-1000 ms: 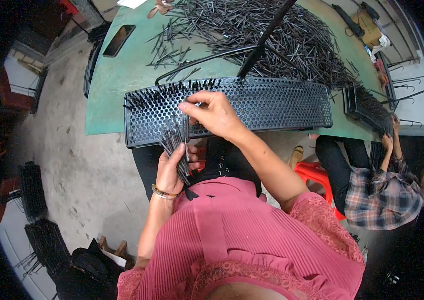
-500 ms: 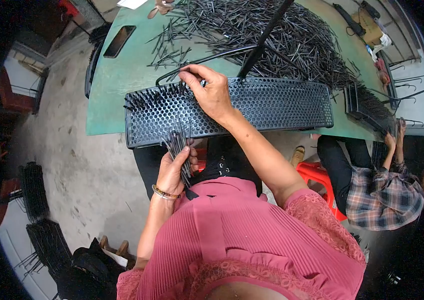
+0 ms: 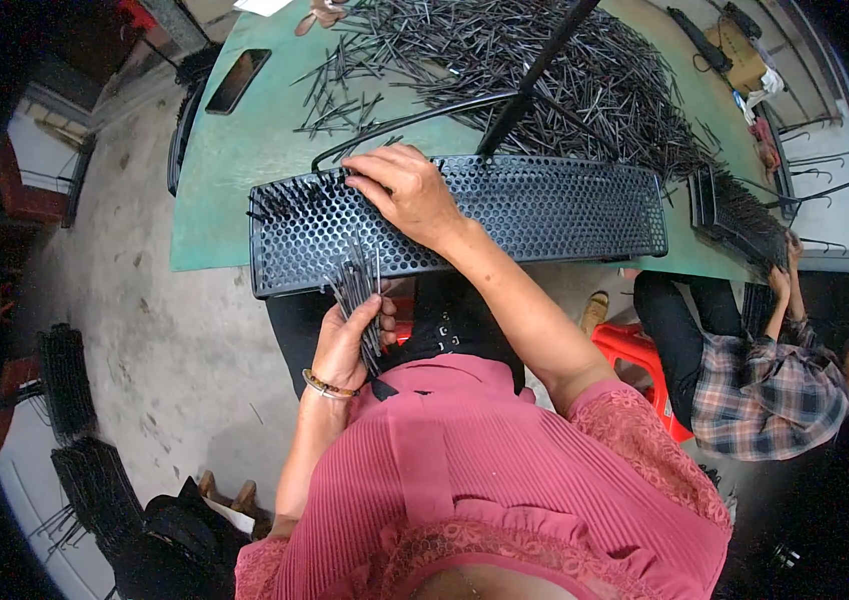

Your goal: Inserting small metal pins into the holes of a perforated metal plate at a workbench.

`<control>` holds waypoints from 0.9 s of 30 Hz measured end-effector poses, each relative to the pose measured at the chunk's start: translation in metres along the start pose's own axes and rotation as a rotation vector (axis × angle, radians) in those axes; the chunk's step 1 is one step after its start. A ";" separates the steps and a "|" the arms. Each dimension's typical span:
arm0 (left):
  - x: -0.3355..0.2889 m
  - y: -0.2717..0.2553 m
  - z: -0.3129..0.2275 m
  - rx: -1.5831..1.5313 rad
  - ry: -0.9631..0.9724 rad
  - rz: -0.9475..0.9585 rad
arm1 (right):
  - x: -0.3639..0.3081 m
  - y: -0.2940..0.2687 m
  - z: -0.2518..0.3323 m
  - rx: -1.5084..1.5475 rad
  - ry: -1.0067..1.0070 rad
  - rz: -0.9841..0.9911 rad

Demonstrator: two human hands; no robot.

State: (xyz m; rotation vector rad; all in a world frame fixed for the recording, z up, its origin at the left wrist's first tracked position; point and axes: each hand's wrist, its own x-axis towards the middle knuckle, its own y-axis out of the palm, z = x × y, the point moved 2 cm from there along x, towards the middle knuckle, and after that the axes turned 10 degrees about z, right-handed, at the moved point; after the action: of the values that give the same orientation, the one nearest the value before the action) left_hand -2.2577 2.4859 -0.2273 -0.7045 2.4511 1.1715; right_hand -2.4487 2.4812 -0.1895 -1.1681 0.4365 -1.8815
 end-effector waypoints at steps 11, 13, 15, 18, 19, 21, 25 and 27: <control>-0.004 0.004 -0.005 -0.017 0.105 0.063 | -0.020 -0.018 0.019 0.573 0.643 0.306; -0.004 0.009 -0.009 -0.022 0.147 0.073 | -0.028 -0.018 0.030 0.740 0.736 0.478; -0.002 0.010 -0.009 0.003 0.158 0.090 | -0.037 -0.013 0.028 0.834 0.763 0.480; 0.000 0.011 -0.006 0.038 0.151 0.126 | -0.043 -0.016 0.026 0.890 0.786 0.434; 0.000 0.011 -0.005 0.046 0.134 0.142 | -0.043 -0.018 0.027 0.941 0.794 0.447; 0.001 0.011 -0.003 0.064 0.126 0.159 | -0.047 -0.020 0.024 0.949 0.795 0.504; 0.005 0.010 0.002 0.007 0.031 0.101 | -0.041 -0.038 0.021 0.839 0.772 0.291; 0.005 0.009 0.002 -0.002 0.022 0.086 | -0.034 -0.046 0.011 0.704 0.682 0.077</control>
State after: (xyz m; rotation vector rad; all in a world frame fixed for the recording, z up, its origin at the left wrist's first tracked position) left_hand -2.2673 2.4909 -0.2251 -0.6213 2.5218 1.2041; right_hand -2.4550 2.5364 -0.1721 -0.0351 0.1375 -2.0757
